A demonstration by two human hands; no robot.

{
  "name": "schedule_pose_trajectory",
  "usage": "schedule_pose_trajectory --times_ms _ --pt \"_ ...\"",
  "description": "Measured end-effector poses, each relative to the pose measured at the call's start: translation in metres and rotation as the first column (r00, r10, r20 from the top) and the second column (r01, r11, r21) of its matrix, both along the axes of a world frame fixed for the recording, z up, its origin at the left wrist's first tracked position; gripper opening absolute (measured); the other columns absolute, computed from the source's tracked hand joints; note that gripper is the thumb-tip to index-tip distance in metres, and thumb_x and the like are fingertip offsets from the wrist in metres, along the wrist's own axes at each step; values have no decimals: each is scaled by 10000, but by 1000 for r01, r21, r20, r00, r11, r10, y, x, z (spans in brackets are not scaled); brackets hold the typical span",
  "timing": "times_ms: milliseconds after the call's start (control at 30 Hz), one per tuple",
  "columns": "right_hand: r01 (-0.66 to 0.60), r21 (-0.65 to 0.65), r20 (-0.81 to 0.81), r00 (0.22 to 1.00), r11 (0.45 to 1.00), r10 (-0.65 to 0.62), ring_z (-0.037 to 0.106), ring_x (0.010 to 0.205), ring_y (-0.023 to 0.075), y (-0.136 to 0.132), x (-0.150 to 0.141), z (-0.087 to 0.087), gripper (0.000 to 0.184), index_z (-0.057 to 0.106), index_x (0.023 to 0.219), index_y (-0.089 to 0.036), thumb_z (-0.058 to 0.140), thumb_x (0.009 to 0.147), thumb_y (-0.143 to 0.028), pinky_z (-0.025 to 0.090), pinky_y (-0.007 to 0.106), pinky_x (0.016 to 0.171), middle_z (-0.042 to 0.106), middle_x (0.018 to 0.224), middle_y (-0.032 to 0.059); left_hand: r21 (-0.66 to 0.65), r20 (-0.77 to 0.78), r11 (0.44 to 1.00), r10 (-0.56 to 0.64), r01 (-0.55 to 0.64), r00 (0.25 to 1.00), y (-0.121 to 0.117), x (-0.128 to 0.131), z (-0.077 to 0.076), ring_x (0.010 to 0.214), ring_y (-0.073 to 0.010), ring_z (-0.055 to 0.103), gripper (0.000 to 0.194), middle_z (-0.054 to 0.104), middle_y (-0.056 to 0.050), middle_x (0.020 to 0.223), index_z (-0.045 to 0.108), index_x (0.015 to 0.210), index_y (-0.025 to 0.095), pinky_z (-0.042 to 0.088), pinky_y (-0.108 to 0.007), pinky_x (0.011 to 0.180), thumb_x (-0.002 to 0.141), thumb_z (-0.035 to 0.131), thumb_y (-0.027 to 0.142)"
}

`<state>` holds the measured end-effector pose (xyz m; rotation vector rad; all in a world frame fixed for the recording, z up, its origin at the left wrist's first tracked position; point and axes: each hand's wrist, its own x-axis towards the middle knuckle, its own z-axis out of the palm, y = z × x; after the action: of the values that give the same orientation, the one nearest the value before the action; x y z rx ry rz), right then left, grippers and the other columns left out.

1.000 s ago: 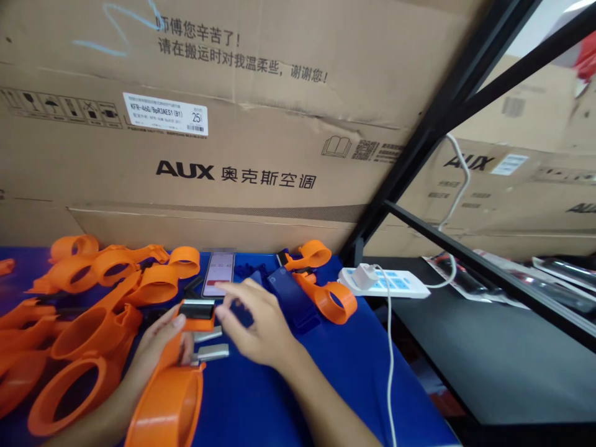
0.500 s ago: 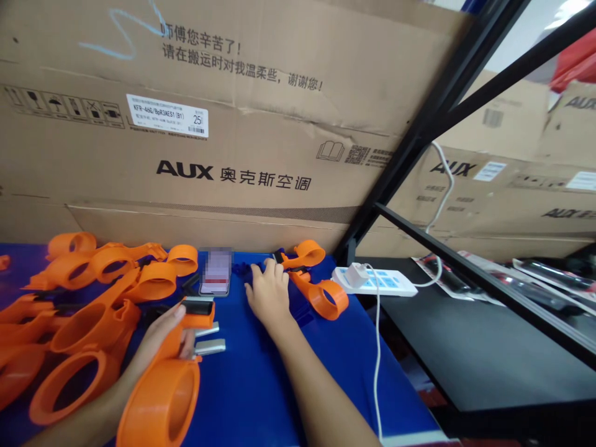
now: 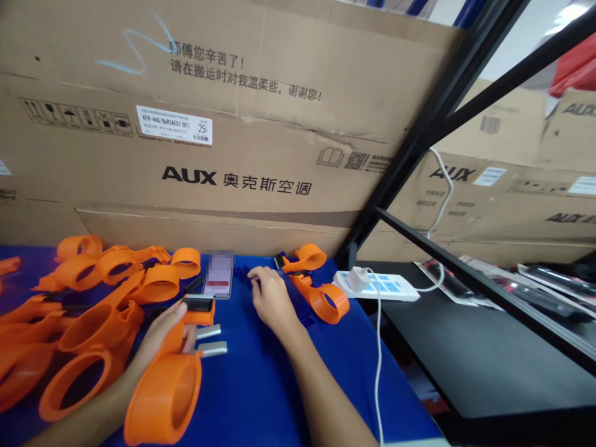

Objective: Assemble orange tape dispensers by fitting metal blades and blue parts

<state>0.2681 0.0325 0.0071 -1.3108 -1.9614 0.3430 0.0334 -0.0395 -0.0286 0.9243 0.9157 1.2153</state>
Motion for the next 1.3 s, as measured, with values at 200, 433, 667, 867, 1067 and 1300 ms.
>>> schedule_pose_trajectory --times_ms 200,433,667,867,1067,1300 --pt "-107 -22 -346 934 994 92 610 702 162 -6 -3 11 189 622 1068 -197 539 986 -346 521 281 615 648 881 32 -42 47 996 77 -75 996 -2 24 27 408 -101 447 391 556 51 470 607 908 206 400 -199 466 855 706 581" --pt "-283 -62 -673 720 957 169 538 549 95 -16 -12 18 204 540 1079 -244 584 964 -407 418 214 451 547 919 -5 -8 87 989 149 -149 985 15 42 45 420 -95 459 393 564 50 492 579 844 210 381 -191 473 840 729 573" --pt "-389 -66 -779 596 919 196 510 595 142 -24 -14 20 279 565 1004 -217 494 974 -485 380 244 494 485 760 -9 -39 106 993 113 -109 988 13 26 25 382 -107 439 403 546 62 457 594 925 219 389 -205 439 828 715 591" --pt "-355 10 -669 693 935 270 528 750 161 -31 -19 25 252 600 965 -233 723 878 -434 465 272 642 548 894 17 8 67 990 141 -142 988 10 28 31 402 -89 442 397 568 41 465 618 863 204 362 -176 448 828 715 588" --pt "-295 76 -527 799 952 290 617 1116 243 -35 -21 32 237 712 1139 -250 604 989 -399 546 383 885 639 1241 100 12 63 992 126 -127 990 8 28 30 402 -99 438 394 552 44 456 636 914 199 363 -186 441 843 703 581" --pt "-312 27 -655 712 950 252 658 1095 224 -37 -30 23 354 626 1325 -273 635 982 -360 589 339 830 639 1325 111 -18 74 994 107 -106 992 11 28 25 375 -104 432 425 555 50 443 626 974 203 348 -190 412 829 708 594"
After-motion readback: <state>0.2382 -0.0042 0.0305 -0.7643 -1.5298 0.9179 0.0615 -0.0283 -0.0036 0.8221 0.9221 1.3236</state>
